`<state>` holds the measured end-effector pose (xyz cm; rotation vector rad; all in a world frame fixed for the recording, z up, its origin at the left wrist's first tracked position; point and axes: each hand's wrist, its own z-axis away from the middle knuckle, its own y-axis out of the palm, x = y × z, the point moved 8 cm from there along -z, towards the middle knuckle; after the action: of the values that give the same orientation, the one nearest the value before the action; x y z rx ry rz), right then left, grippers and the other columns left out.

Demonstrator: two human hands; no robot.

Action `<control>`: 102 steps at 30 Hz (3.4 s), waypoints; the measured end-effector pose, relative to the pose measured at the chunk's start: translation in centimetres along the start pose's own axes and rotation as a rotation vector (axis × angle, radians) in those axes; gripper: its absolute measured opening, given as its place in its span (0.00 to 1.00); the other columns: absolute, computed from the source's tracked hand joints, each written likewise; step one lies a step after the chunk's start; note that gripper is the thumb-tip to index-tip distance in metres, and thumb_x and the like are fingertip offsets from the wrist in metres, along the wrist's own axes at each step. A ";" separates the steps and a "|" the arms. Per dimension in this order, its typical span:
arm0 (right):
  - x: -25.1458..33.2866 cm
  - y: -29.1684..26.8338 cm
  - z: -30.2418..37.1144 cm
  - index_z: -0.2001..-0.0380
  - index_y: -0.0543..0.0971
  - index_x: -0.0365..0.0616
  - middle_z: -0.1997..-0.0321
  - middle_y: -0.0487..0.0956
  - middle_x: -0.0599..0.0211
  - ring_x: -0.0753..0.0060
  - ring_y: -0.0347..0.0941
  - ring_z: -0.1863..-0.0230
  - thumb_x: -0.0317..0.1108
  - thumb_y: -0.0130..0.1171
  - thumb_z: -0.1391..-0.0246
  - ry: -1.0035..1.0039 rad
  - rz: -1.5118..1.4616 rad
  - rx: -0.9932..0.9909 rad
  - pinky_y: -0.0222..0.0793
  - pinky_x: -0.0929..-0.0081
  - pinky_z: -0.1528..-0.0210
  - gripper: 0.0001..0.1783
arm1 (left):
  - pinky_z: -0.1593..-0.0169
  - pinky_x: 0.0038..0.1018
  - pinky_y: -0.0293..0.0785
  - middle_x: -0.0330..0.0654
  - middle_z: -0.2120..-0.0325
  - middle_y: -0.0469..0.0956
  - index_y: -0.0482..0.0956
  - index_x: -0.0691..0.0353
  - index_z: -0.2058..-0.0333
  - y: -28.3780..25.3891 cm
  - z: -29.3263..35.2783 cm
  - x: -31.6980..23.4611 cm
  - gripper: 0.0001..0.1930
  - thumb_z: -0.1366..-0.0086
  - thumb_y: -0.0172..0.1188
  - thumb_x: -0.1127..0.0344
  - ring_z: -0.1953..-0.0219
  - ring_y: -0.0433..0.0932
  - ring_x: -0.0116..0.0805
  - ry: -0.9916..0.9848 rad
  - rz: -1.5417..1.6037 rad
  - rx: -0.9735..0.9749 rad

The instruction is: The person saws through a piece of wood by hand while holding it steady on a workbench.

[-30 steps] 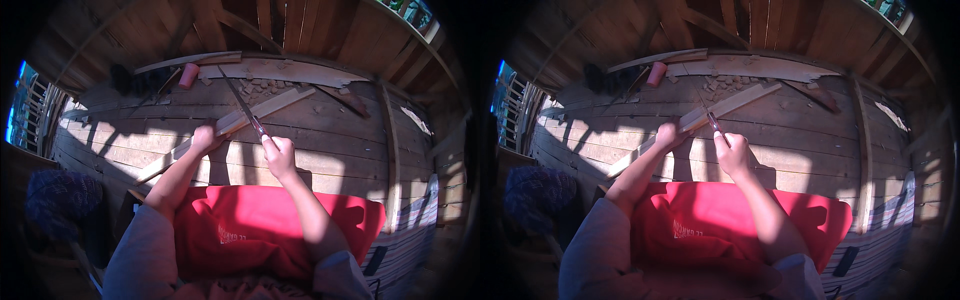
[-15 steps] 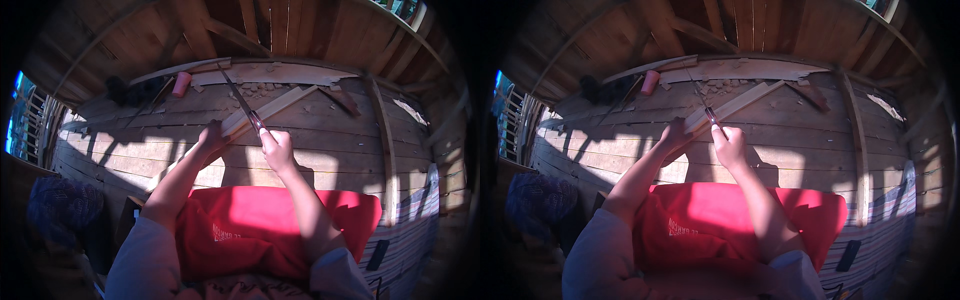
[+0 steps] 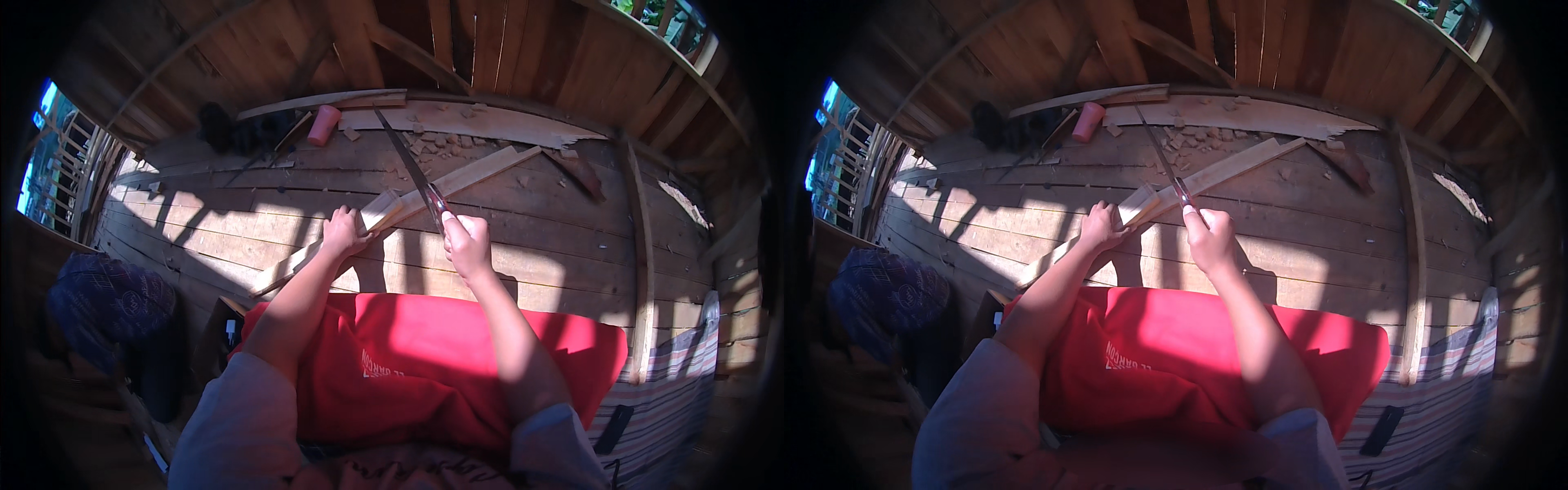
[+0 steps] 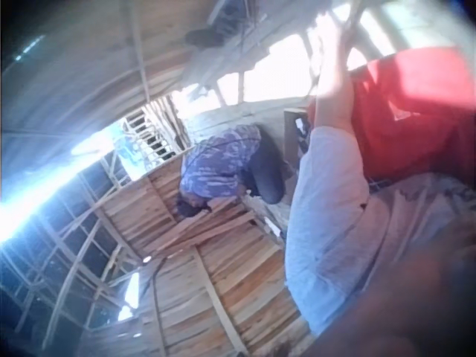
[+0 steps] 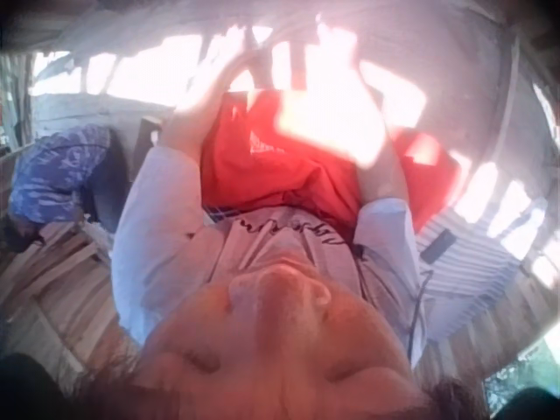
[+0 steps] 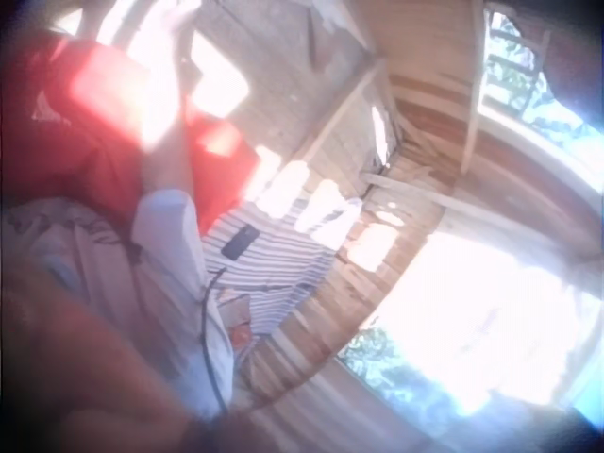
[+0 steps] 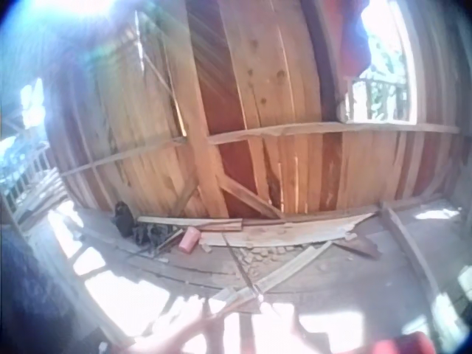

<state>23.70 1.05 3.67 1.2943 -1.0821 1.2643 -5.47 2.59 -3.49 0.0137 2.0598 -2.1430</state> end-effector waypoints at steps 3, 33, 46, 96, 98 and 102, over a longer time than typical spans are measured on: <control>-1.4 0.7 0.1 0.87 0.71 0.42 0.87 0.70 0.74 0.80 0.65 0.84 0.41 0.57 0.35 0.087 -0.107 0.051 0.58 0.69 0.79 0.26 | 0.45 0.46 0.74 0.48 0.49 0.74 0.76 0.63 0.51 1.1 0.2 -0.5 0.35 0.44 0.69 0.38 0.43 0.74 0.48 0.059 -0.032 -0.117; -2.6 4.5 -1.2 0.68 0.81 0.35 0.76 0.80 0.63 0.76 0.74 0.74 0.43 0.46 0.27 0.265 0.122 0.385 0.69 0.76 0.70 0.24 | 0.49 0.42 0.78 0.51 0.57 0.78 0.74 0.66 0.56 0.1 0.7 -1.5 0.36 0.45 0.72 0.37 0.50 0.78 0.50 0.049 0.004 -0.188; -2.3 3.0 -1.7 0.84 0.73 0.42 0.85 0.71 0.73 0.77 0.66 0.82 0.40 0.62 0.40 0.108 0.263 0.113 0.59 0.68 0.77 0.21 | 0.48 0.43 0.77 0.53 0.57 0.77 0.74 0.67 0.56 0.4 0.5 -1.5 0.36 0.44 0.71 0.37 0.50 0.78 0.52 0.050 -0.003 -0.157; -2.6 2.7 -1.8 0.86 0.67 0.39 0.88 0.62 0.72 0.79 0.58 0.82 0.39 0.64 0.39 -0.146 0.267 0.012 0.54 0.66 0.78 0.26 | 0.48 0.45 0.75 0.53 0.56 0.78 0.74 0.57 0.39 0.2 0.5 -1.4 0.38 0.38 0.62 0.34 0.49 0.78 0.52 0.066 0.073 -0.146; -2.3 2.7 -1.9 0.86 0.66 0.39 0.88 0.62 0.72 0.80 0.58 0.82 0.39 0.64 0.39 -0.165 0.268 0.010 0.55 0.66 0.78 0.26 | 0.48 0.44 0.75 0.52 0.57 0.78 0.75 0.58 0.42 0.1 0.6 -1.5 0.37 0.38 0.63 0.35 0.49 0.77 0.52 0.071 0.080 -0.160; -2.2 3.2 -1.7 0.86 0.66 0.39 0.87 0.62 0.73 0.80 0.57 0.81 0.39 0.63 0.39 -0.167 0.301 0.024 0.54 0.67 0.78 0.26 | 0.48 0.44 0.75 0.52 0.57 0.78 0.76 0.63 0.50 0.3 0.4 -1.4 0.33 0.39 0.65 0.38 0.50 0.77 0.52 0.064 0.050 -0.163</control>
<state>20.24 2.28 1.62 1.3077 -1.4257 1.4109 -4.01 2.34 -3.57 0.1132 2.2384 -1.9650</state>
